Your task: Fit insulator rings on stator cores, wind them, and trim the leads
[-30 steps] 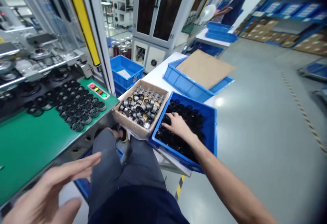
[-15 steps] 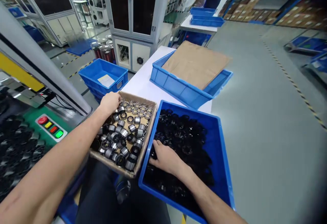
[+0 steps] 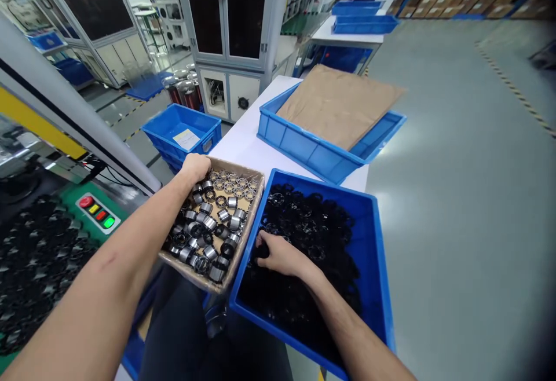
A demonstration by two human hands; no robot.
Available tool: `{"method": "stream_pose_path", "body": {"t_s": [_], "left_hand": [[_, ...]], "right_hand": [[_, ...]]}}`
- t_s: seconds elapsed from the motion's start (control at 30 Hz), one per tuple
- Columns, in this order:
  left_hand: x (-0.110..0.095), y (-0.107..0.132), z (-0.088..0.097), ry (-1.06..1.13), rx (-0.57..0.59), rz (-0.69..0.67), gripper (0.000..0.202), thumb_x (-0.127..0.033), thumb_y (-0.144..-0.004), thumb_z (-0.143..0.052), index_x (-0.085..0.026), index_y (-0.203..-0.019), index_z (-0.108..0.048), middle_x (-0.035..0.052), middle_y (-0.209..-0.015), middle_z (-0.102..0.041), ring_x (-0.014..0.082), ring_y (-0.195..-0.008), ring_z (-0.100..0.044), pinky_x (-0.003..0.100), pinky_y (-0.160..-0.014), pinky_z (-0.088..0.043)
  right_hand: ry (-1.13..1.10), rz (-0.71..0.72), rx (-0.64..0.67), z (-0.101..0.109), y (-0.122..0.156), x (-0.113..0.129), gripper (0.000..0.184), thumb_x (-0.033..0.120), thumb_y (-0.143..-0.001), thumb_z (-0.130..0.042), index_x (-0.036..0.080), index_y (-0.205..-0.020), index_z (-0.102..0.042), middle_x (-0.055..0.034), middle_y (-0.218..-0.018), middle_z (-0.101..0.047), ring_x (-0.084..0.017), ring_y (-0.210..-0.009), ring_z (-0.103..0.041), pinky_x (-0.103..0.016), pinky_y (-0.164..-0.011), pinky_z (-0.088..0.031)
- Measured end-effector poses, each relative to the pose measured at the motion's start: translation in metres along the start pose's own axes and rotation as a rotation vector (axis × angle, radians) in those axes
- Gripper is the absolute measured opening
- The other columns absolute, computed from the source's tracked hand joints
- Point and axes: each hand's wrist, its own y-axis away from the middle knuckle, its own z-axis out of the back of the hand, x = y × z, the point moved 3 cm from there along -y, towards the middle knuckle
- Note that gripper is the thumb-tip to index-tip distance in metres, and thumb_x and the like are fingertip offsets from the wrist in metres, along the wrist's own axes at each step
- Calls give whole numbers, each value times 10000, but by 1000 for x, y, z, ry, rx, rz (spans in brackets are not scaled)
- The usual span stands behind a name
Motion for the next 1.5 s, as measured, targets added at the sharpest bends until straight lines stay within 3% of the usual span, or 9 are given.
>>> {"method": "stream_pose_path", "body": {"t_s": [0.23, 0.4, 0.6, 0.77, 0.9, 1.0, 1.2, 1.37, 1.5], "left_hand": [[1, 26, 23, 332, -156, 85, 362, -468, -1097, -807, -161, -1288, -785, 128, -1389, -789, 313, -1330, -749, 588, -1202, -598], [7, 72, 31, 813, -362, 68, 223, -302, -1029, -740, -198, -1225, -720, 154, -1548, -700, 337, -1443, -694, 476, -1192, -580], [-46, 152, -26, 1531, -253, -107, 342, -362, -972, -514, -185, -1250, -605, 170, -1217, -786, 265, -1063, -818, 365, -800, -677], [-90, 186, -75, 2156, -87, -100, 474, -676, -1024, -716, -223, -1085, -591, 42, -898, -723, 165, -621, -651, 224, -411, -447], [-102, 189, -88, 2140, -16, -283, 502, -656, -1025, -812, -269, -1279, -618, -63, -805, -647, 105, -516, -536, 193, -419, -444], [-102, 186, -92, 2060, 21, -381, 408, -569, -1023, -872, -229, -1101, -661, -82, -688, -555, 74, -504, -472, 169, -458, -427], [-105, 178, -102, 2206, -2, -317, 445, -512, -946, -959, -249, -1022, -608, -102, -640, -549, 97, -478, -470, 217, -457, -456], [-102, 179, -107, 1920, -272, -294, 415, -337, -873, -1042, -215, -914, -648, -77, -747, -597, 84, -642, -505, 207, -603, -433], [-103, 179, -107, 1949, -230, -278, 393, -410, -945, -990, -225, -941, -644, -85, -722, -580, 90, -611, -487, 229, -591, -411]], "right_hand": [[-68, 10, 2, 4, 0, -4, 359, 413, -1137, -789, 166, -1392, -738, -84, -1255, -792, -205, -1006, -796, -384, -880, -717], [-158, 100, -229, 17, 0, -13, 192, 322, -1070, -840, 171, -1167, -773, -63, -1181, -800, -226, -1070, -772, -442, -1008, -670], [-311, 131, -593, 43, 22, -19, 314, 309, -925, -858, 247, -1191, -704, -41, -1071, -828, -265, -1005, -786, -454, -1017, -615], [-454, 317, -688, 48, 55, 29, 384, 490, -948, -934, 261, -1208, -770, -20, -1099, -863, -233, -1014, -836, -376, -978, -656], [-382, 585, -717, 48, 64, 80, 335, 292, -960, -979, 277, -1253, -817, 1, -1138, -873, -180, -1015, -835, -302, -964, -660], [-287, 671, -725, 45, 56, 95, 395, 202, -970, -962, 271, -1337, -832, -18, -1159, -845, -171, -1026, -812, -291, -957, -666], [-399, 605, -666, 31, 31, 84, 434, 232, -972, -947, 271, -1386, -819, -26, -1169, -859, -201, -1039, -829, -323, -969, -685], [-215, 491, -755, 25, 24, 70, 275, 162, -1011, -800, 240, -1264, -870, -59, -1096, -835, -214, -1007, -814, -348, -927, -684], [-460, 454, -639, 30, 23, 56, 332, 129, -943, -832, 254, -1248, -866, -23, -1139, -891, -212, -1048, -851, -350, -991, -691]]}}
